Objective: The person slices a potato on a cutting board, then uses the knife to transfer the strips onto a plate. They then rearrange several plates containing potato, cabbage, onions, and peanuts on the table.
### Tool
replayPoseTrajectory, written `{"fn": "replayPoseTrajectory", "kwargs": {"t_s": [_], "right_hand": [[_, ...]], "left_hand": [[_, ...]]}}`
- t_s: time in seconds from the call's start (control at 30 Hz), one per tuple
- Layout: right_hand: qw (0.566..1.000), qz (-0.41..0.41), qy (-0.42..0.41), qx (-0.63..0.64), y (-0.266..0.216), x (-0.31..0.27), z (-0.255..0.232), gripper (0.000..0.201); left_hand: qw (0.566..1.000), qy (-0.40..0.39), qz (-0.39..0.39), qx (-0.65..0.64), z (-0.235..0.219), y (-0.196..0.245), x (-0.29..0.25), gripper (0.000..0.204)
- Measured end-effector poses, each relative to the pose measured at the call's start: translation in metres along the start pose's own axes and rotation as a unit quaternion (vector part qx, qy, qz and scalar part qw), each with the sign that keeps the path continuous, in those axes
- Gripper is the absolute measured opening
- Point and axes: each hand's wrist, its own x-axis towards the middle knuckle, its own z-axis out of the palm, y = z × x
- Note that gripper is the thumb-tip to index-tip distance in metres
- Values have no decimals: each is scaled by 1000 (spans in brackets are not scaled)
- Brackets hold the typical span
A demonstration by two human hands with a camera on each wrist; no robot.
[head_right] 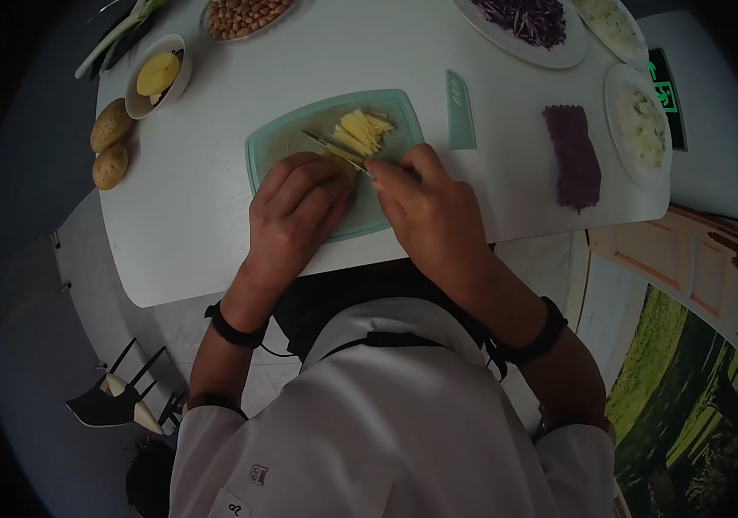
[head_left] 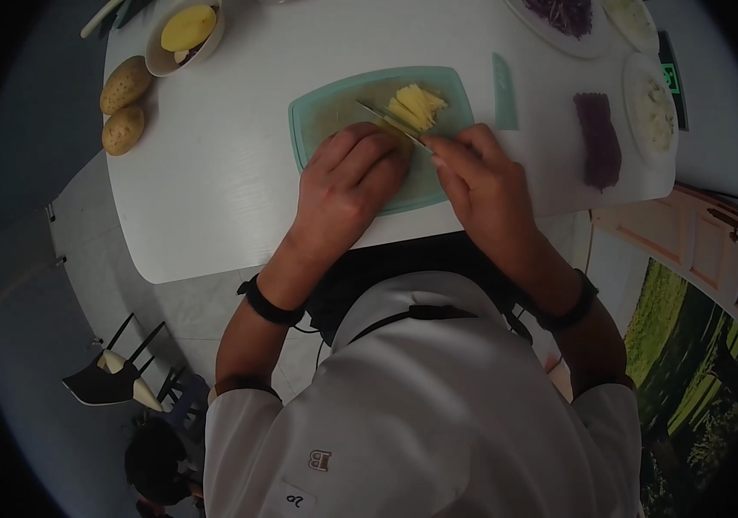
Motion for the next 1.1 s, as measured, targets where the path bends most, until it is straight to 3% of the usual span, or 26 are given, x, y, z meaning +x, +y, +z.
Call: {"fn": "replayPoseTrajectory", "kwargs": {"t_s": [0.3,1.1], "right_hand": [[998,20,11,64,-3,-15,-9,27],[998,-26,-7,-55,-2,-2,1,23]], "left_hand": [[1000,3,9,11,0,-1,-2,24],[1000,8,8,1,1,-2,-2,22]]}}
